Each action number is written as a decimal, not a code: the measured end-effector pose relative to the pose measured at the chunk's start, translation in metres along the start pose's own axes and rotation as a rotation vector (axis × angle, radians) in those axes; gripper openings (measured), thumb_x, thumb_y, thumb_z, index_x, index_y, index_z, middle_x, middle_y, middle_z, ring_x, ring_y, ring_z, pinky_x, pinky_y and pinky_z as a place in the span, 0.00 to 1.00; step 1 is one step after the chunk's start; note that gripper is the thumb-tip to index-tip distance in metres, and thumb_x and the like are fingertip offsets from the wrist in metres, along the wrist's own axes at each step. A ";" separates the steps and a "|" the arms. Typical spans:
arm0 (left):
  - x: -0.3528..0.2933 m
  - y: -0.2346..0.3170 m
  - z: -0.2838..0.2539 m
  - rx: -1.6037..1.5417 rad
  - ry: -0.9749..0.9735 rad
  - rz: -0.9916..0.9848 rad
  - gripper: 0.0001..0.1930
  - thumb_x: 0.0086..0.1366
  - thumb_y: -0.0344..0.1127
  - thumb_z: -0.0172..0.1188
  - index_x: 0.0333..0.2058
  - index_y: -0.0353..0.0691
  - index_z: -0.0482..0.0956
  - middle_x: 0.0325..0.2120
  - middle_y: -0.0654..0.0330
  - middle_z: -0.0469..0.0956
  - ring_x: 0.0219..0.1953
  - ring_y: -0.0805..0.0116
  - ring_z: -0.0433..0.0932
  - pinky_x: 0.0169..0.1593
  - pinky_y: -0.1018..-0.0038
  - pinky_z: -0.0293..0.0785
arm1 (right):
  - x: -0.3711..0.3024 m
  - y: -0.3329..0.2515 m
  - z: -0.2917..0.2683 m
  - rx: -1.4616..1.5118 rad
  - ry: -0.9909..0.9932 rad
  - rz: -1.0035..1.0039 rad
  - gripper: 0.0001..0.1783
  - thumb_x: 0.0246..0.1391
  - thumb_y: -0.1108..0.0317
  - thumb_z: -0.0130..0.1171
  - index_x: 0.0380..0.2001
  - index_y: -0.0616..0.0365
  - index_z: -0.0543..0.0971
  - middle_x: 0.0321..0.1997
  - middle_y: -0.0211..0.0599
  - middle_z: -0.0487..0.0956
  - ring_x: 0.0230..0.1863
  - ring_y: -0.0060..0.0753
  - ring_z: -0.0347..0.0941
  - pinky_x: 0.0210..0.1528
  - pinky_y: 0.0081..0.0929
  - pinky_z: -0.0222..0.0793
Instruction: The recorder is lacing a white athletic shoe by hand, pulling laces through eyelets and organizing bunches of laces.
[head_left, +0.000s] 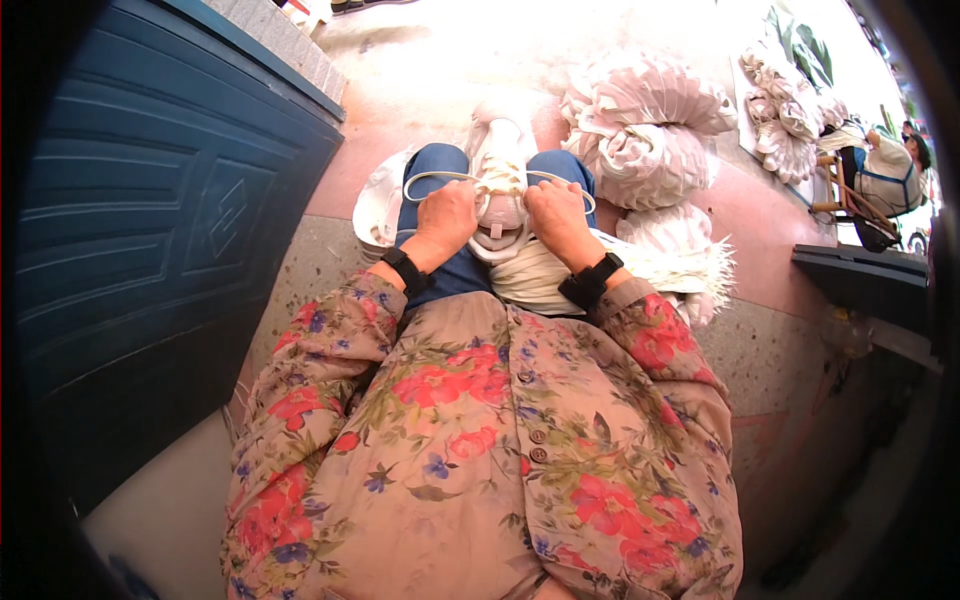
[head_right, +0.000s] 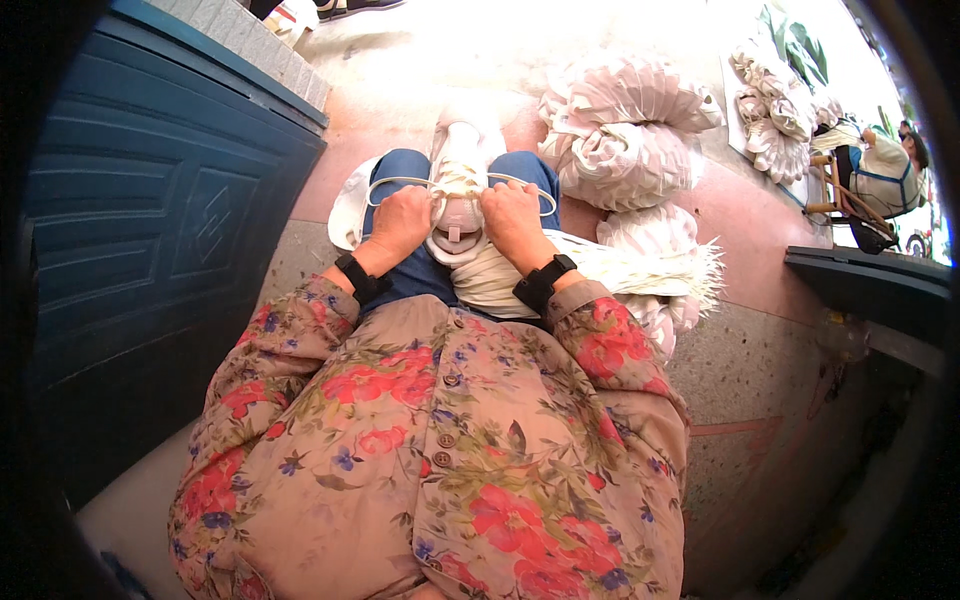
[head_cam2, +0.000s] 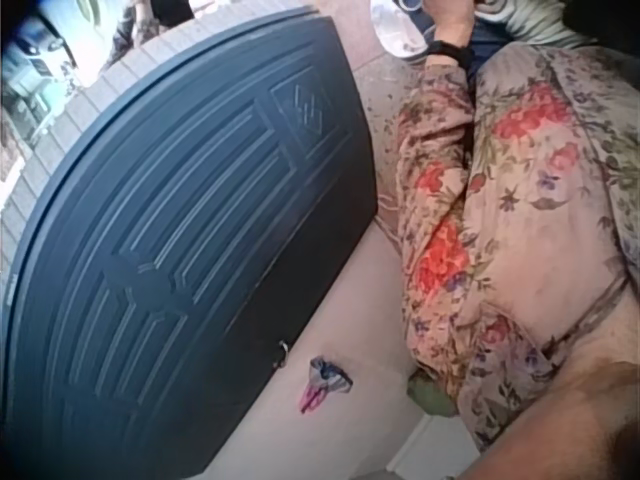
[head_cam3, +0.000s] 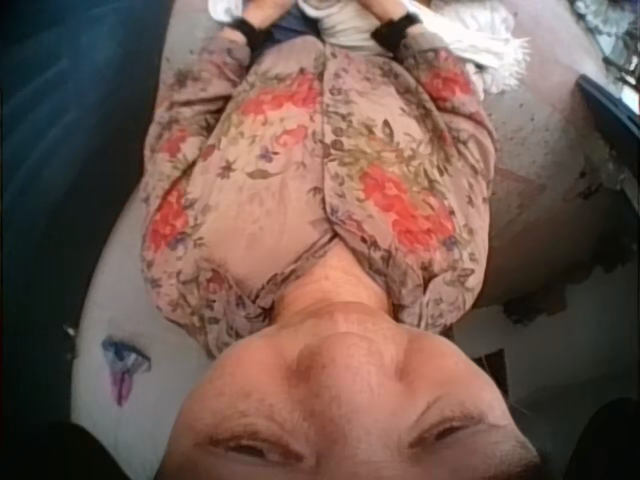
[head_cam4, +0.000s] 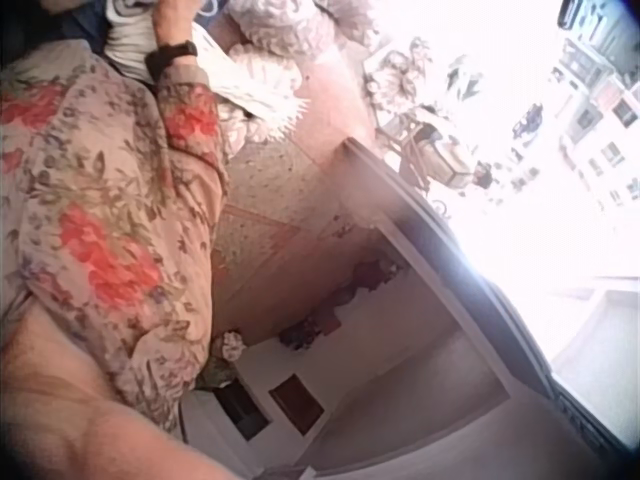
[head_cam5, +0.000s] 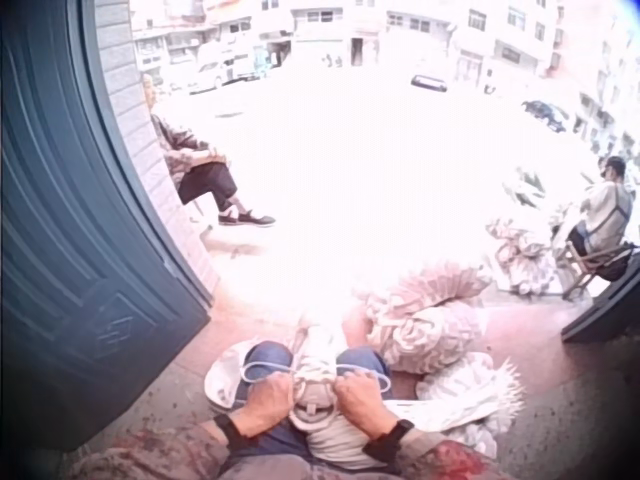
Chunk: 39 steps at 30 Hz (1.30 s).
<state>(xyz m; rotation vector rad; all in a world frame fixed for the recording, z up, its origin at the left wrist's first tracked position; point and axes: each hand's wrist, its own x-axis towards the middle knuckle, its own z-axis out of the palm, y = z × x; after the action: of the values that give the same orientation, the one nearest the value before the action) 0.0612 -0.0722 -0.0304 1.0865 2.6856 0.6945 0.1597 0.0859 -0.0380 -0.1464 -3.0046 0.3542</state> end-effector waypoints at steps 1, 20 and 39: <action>0.000 0.001 0.000 0.017 -0.023 0.041 0.09 0.55 0.33 0.46 0.22 0.35 0.70 0.22 0.48 0.72 0.25 0.47 0.73 0.30 0.59 0.70 | 0.000 -0.001 -0.001 -0.002 -0.006 0.005 0.04 0.39 0.72 0.49 0.21 0.54 0.73 0.24 0.33 0.73 0.34 0.36 0.68 0.36 0.36 0.56; -0.008 0.002 -0.009 0.143 -0.120 -0.011 0.10 0.54 0.37 0.50 0.26 0.36 0.72 0.25 0.49 0.73 0.26 0.50 0.75 0.29 0.61 0.72 | -0.006 -0.009 -0.007 0.095 0.100 0.020 0.04 0.40 0.70 0.51 0.23 0.56 0.73 0.26 0.38 0.72 0.37 0.38 0.66 0.36 0.34 0.58; 0.007 0.009 -0.011 0.145 -0.032 0.436 0.02 0.46 0.28 0.55 0.21 0.37 0.74 0.23 0.59 0.70 0.23 0.65 0.72 0.21 0.78 0.68 | 0.008 -0.004 -0.005 0.047 0.094 -0.190 0.04 0.35 0.70 0.55 0.20 0.52 0.77 0.25 0.33 0.69 0.34 0.35 0.65 0.33 0.31 0.57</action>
<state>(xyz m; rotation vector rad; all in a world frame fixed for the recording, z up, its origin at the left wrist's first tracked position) 0.0583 -0.0658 -0.0160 1.7334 2.5225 0.5385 0.1517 0.0841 -0.0310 0.1220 -2.8840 0.3860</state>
